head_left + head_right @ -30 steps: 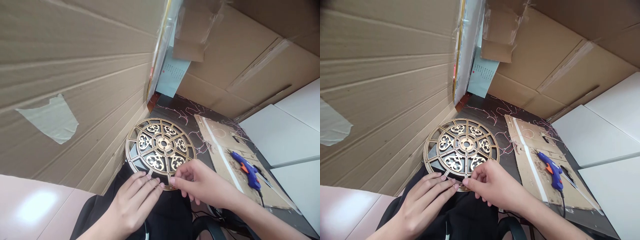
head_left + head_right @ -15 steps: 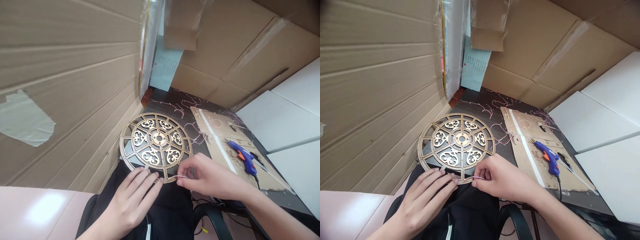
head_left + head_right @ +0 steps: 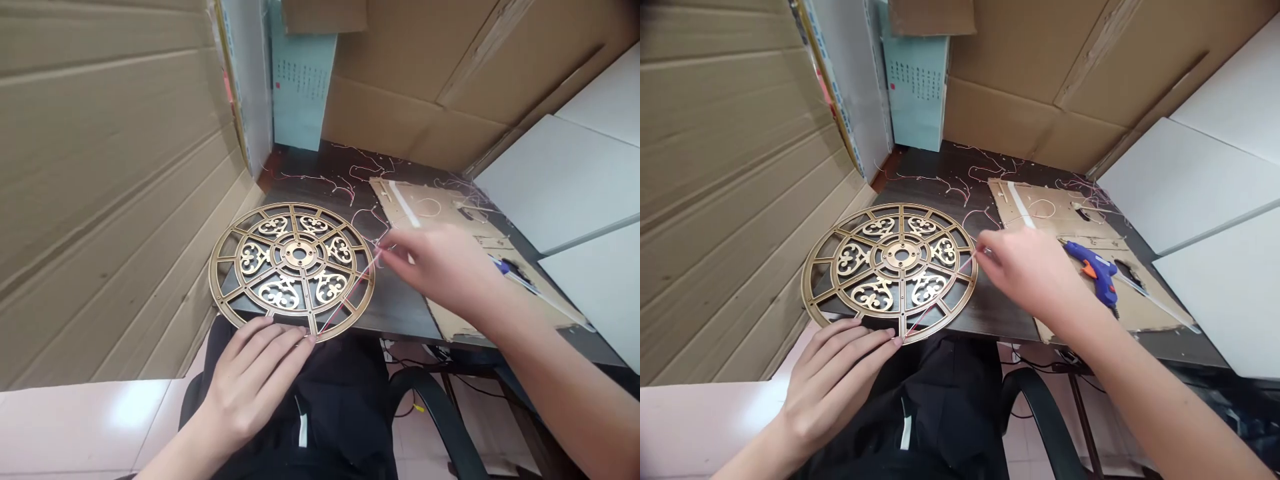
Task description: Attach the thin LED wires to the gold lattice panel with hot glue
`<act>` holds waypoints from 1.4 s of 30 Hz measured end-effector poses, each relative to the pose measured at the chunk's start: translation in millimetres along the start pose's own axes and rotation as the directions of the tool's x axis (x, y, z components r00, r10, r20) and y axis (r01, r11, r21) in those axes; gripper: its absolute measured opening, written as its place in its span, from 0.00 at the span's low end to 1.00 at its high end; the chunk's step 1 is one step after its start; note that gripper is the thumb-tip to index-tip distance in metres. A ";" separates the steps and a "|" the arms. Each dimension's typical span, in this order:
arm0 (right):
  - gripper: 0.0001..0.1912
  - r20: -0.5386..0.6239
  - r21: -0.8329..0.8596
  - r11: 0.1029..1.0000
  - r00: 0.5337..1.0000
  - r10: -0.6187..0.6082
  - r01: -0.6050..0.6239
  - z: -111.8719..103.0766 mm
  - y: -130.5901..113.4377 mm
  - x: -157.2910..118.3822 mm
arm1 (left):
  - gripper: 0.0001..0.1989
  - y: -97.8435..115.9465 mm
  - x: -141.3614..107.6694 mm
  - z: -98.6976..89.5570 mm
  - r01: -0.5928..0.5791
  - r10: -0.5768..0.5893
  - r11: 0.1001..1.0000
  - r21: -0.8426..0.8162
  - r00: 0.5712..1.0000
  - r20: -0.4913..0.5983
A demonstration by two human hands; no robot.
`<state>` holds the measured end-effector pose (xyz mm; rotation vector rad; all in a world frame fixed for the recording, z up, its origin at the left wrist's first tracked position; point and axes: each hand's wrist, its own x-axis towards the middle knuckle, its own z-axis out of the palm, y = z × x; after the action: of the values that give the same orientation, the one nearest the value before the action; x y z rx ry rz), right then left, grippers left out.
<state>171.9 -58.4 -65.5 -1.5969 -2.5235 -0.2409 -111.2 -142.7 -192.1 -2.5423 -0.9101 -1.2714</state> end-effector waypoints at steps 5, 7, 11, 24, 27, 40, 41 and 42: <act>0.11 -0.139 0.239 0.958 0.982 -0.130 0.161 25.8 -1.0 18.4 | 0.14 -0.4 -3.5 -5.1 0.010 -0.010 1.000 0.003 1.000 0.004; 0.16 -0.076 0.268 0.933 0.971 -0.227 0.240 35.2 0.8 19.5 | 0.15 -0.7 -5.5 -5.6 -0.009 0.009 1.000 -0.003 1.000 0.017; 0.28 0.057 0.278 0.938 0.972 -0.230 0.206 38.2 3.5 5.1 | 0.15 1.9 -4.2 -1.2 -0.018 0.018 0.999 -0.030 1.000 0.018; 0.18 -0.053 0.468 0.883 0.998 -0.012 0.036 59.7 4.2 -39.3 | 0.09 -11.2 19.6 3.7 0.072 -0.067 0.983 -0.170 0.997 0.036; 0.24 -0.065 0.357 0.933 0.998 -0.018 0.041 55.5 13.3 -17.1 | 0.09 -13.3 23.6 5.1 0.086 -0.073 0.971 -0.225 0.995 0.068; 0.20 -0.160 0.312 0.939 0.982 -0.100 0.146 13.0 -29.5 -71.9 | 0.12 1.2 23.3 -2.5 0.174 -0.161 0.953 -0.246 0.984 0.072; 0.17 -0.185 0.368 0.906 0.971 -0.149 0.209 14.1 -39.0 -75.7 | 0.12 1.4 22.2 -2.5 0.167 -0.153 0.957 -0.238 0.985 0.076; 0.15 -0.204 0.413 0.873 0.961 -0.188 0.259 16.9 -47.9 -77.4 | 0.12 1.5 21.2 -2.3 0.160 -0.146 0.959 -0.232 0.986 0.076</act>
<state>160.7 -143.3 -100.8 -1.0717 -2.4123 0.1644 -102.2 -135.3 -174.2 -2.7504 -1.0426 -1.4360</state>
